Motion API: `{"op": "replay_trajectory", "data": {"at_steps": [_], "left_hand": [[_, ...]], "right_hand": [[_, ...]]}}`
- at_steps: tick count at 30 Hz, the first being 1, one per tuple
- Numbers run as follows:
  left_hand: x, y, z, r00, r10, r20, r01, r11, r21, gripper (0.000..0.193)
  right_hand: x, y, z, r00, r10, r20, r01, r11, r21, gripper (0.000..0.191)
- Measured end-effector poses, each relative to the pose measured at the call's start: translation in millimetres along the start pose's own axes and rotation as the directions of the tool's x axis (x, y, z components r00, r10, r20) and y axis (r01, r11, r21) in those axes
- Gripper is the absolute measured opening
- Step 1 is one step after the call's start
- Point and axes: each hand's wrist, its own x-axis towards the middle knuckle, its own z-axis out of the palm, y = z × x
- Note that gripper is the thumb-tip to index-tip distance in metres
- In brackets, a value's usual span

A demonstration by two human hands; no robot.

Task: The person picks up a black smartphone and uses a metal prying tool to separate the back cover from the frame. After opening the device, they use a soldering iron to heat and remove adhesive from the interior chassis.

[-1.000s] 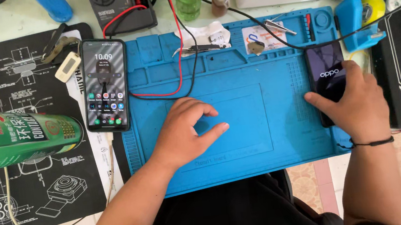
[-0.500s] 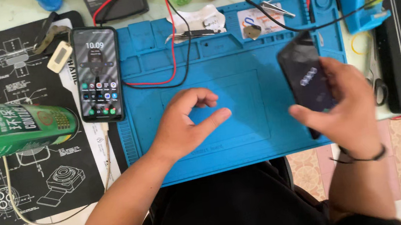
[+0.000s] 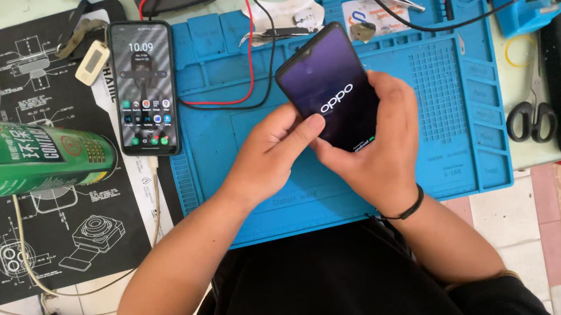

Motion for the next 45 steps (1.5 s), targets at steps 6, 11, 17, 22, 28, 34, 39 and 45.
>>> {"op": "replay_trajectory", "data": {"at_steps": [6,11,17,22,28,34,39,45], "left_hand": [[1,-1,-7,1.0,-0.016,-0.011,0.016,1.0,-0.001,0.039],[-1,-1,-9,0.996,0.09,-0.02,-0.089,0.995,0.039,0.073],[-3,1,-10,0.993,0.06,0.098,-0.046,0.99,-0.131,0.07],[-6,4,-11,0.983,-0.181,-0.021,0.167,0.943,-0.289,0.046],[-12,8,-16,0.995,0.072,-0.065,-0.089,0.945,-0.313,0.031],[-20,8,-19,0.986,0.165,0.003,-0.161,0.965,-0.208,0.027],[-25,6,-21,0.983,0.182,-0.008,-0.18,0.961,-0.209,0.029],[-30,5,-28,0.98,0.196,-0.039,-0.197,0.914,-0.354,0.03]], "right_hand": [[-6,6,9,1.0,0.008,0.009,-0.008,1.0,-0.019,0.086],[-3,21,-2,0.781,0.351,0.516,-0.624,0.445,0.642,0.089],[-2,8,-6,0.933,0.195,0.303,-0.331,0.796,0.508,0.095],[5,-2,-12,0.976,0.047,0.213,-0.093,0.973,0.211,0.09],[5,0,-34,0.914,0.025,0.406,-0.199,0.899,0.391,0.083],[3,-7,-41,0.928,0.065,0.367,-0.192,0.927,0.321,0.07],[5,-11,-39,0.936,0.055,0.347,-0.185,0.917,0.353,0.072],[3,-14,-40,0.962,-0.001,0.274,-0.11,0.915,0.388,0.081]]}}
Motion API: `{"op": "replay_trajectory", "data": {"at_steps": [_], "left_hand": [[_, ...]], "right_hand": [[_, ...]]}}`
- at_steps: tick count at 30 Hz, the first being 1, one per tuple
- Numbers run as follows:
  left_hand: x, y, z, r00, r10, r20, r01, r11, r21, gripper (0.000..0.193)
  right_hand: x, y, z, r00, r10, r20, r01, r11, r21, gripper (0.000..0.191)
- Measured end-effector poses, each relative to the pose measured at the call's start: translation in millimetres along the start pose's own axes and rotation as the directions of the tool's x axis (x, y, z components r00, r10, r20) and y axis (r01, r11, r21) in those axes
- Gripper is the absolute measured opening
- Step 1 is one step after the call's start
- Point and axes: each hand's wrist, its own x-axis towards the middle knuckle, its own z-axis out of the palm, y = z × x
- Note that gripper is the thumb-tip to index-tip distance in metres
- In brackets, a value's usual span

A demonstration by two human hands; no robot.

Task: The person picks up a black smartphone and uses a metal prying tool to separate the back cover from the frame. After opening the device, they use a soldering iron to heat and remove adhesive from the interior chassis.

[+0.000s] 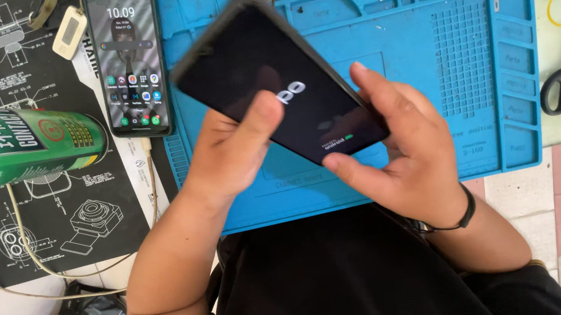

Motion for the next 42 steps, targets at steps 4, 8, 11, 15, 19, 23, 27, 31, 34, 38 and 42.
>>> {"op": "replay_trajectory", "data": {"at_steps": [4,8,11,15,19,23,27,31,34,38,42], "left_hand": [[-4,5,-6,1.0,0.017,0.001,-0.017,0.989,-0.149,0.032],[-8,10,-11,0.997,0.072,0.0,-0.071,0.987,-0.144,0.034],[-10,12,-13,0.997,0.082,-0.004,-0.082,0.99,-0.115,0.035],[-11,13,-13,0.997,0.082,-0.008,-0.082,0.991,-0.105,0.035],[-11,11,-10,0.997,0.071,-0.023,-0.073,0.99,-0.117,0.036],[-10,8,-6,0.997,0.053,-0.057,-0.058,0.994,-0.091,0.036],[-11,6,0,0.994,0.077,-0.08,-0.073,0.996,0.054,0.033],[-14,6,6,0.996,0.086,-0.027,-0.078,0.976,0.202,0.022],[-18,6,9,0.997,0.065,-0.044,-0.053,0.972,0.228,0.024],[-23,7,11,1.0,0.007,-0.004,-0.006,0.971,0.237,0.017],[-26,9,10,0.998,0.015,0.057,-0.026,0.977,0.212,0.013]], "right_hand": [[-5,0,-1,0.999,0.042,0.019,-0.044,0.993,0.112,0.073],[-13,-1,-1,0.998,0.068,0.015,-0.07,0.979,0.194,0.06],[-17,-1,-4,0.996,0.091,0.006,-0.091,0.989,0.116,0.053],[-20,-2,-8,0.99,0.143,-0.008,-0.143,0.99,-0.006,0.045],[-19,-1,-9,0.983,0.18,0.016,-0.181,0.98,0.077,0.033],[-19,3,-5,0.978,0.209,0.011,-0.198,0.906,0.374,0.022],[-20,8,-1,0.968,0.248,-0.028,-0.228,0.926,0.302,0.01],[-20,10,2,0.976,0.202,-0.078,-0.176,0.95,0.258,0.017],[-18,9,7,0.971,0.206,-0.124,-0.18,0.964,0.196,0.028],[-14,5,13,0.979,0.115,-0.167,-0.114,0.993,0.015,0.041],[-10,0,18,0.982,0.009,-0.189,-0.024,0.997,-0.078,0.045]]}}
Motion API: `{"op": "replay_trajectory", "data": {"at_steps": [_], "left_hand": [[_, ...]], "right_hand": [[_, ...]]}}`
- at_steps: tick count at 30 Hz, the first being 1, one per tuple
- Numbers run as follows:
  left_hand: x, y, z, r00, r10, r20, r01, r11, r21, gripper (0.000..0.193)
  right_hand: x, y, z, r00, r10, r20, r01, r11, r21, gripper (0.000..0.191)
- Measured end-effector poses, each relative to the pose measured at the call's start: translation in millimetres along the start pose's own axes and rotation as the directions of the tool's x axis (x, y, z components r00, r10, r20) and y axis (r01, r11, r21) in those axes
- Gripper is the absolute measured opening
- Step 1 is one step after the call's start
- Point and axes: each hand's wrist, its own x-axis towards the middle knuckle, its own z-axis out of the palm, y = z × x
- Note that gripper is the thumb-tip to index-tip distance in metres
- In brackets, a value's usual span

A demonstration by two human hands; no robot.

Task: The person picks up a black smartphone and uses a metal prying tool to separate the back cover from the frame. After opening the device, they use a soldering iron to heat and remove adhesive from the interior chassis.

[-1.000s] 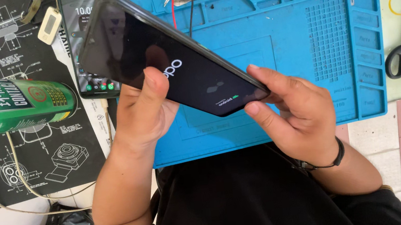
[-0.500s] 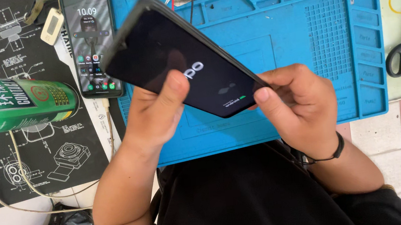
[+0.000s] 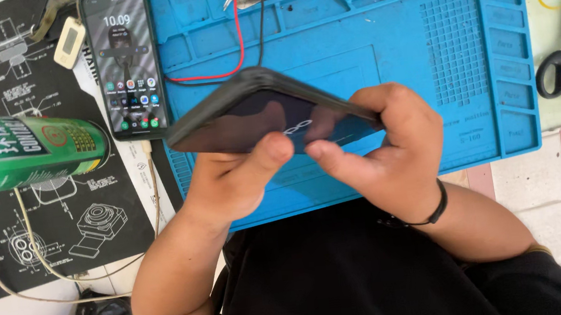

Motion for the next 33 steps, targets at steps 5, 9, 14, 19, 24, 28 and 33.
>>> {"op": "replay_trajectory", "data": {"at_steps": [5,9,14,19,24,28,33], "left_hand": [[0,1,-4,0.999,0.008,0.034,-0.011,0.996,0.086,0.02],[2,2,-6,0.999,-0.022,-0.029,0.023,0.999,0.049,0.019],[6,1,-4,0.981,-0.129,-0.142,0.138,0.989,0.059,0.033],[11,1,6,0.995,-0.086,-0.055,0.09,0.994,0.062,0.037],[14,0,24,0.995,-0.02,-0.1,0.011,0.996,-0.086,0.094],[15,4,28,0.993,-0.008,-0.114,0.009,1.0,0.016,0.098],[13,16,25,0.99,-0.034,-0.135,0.01,0.983,-0.181,0.097]], "right_hand": [[2,-2,3,0.998,-0.064,-0.021,0.064,0.998,-0.024,0.044],[1,-1,2,0.998,-0.016,0.059,0.014,0.999,0.04,0.026],[1,2,2,0.976,0.191,0.107,-0.199,0.977,0.071,0.009],[2,6,-5,0.989,-0.075,0.13,0.066,0.995,0.076,0.026],[1,-2,2,0.971,-0.239,-0.021,0.227,0.942,-0.246,0.031],[3,-8,6,0.954,-0.291,0.075,0.298,0.948,-0.111,0.039],[1,-1,-1,0.992,0.103,0.073,-0.12,0.948,0.294,0.07]]}}
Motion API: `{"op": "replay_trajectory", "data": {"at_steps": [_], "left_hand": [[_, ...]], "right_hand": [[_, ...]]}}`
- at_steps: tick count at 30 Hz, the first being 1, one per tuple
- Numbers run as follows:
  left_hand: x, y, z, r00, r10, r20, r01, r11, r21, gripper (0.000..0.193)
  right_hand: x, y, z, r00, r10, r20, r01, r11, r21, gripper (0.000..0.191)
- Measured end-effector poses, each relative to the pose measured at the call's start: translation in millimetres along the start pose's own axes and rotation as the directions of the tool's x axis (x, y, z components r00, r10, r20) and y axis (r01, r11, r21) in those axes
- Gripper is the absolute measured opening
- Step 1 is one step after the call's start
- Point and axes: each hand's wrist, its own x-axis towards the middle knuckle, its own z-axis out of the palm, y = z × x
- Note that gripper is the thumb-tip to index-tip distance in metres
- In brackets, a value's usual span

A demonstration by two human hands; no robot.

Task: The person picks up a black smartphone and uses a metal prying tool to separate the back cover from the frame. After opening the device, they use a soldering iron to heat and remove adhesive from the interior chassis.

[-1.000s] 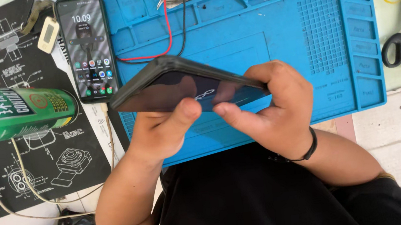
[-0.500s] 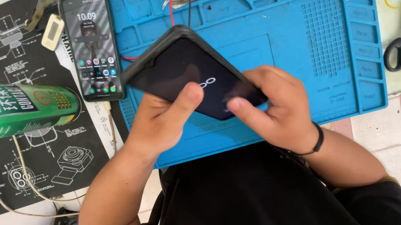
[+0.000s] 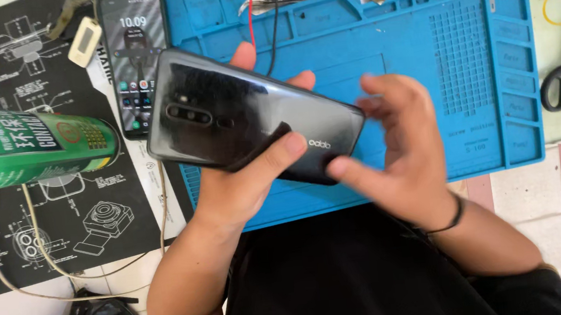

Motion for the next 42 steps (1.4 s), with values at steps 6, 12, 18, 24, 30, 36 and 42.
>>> {"op": "replay_trajectory", "data": {"at_steps": [6,12,18,24,30,36,42], "left_hand": [[-3,16,-9,0.999,0.034,0.024,-0.035,0.998,0.043,0.086],[1,21,-15,0.981,-0.073,0.182,0.052,0.992,0.118,0.063],[16,0,-8,0.917,-0.238,0.32,0.003,0.807,0.59,0.047],[27,-16,-12,0.954,-0.27,0.131,0.157,0.822,0.548,0.028],[30,-22,-25,0.981,-0.174,-0.081,0.191,0.929,0.318,0.032],[27,-28,-32,0.975,-0.182,-0.127,0.209,0.948,0.24,0.032],[20,-34,-31,0.976,-0.173,-0.134,0.202,0.946,0.254,0.034]], "right_hand": [[-6,19,-17,0.905,0.373,0.206,-0.425,0.823,0.376,0.047],[7,19,-43,0.987,0.159,-0.017,-0.137,0.898,0.419,0.029],[22,-7,-33,0.991,-0.041,0.123,0.052,0.995,-0.083,0.033],[35,-9,-27,0.975,-0.145,0.167,0.147,0.989,-0.002,0.04],[68,20,-65,0.98,0.054,0.192,0.046,0.876,-0.48,0.016],[114,61,-74,0.955,-0.062,0.29,0.224,0.792,-0.569,0.012],[143,87,-31,0.93,-0.112,0.351,0.334,0.658,-0.675,0.011]]}}
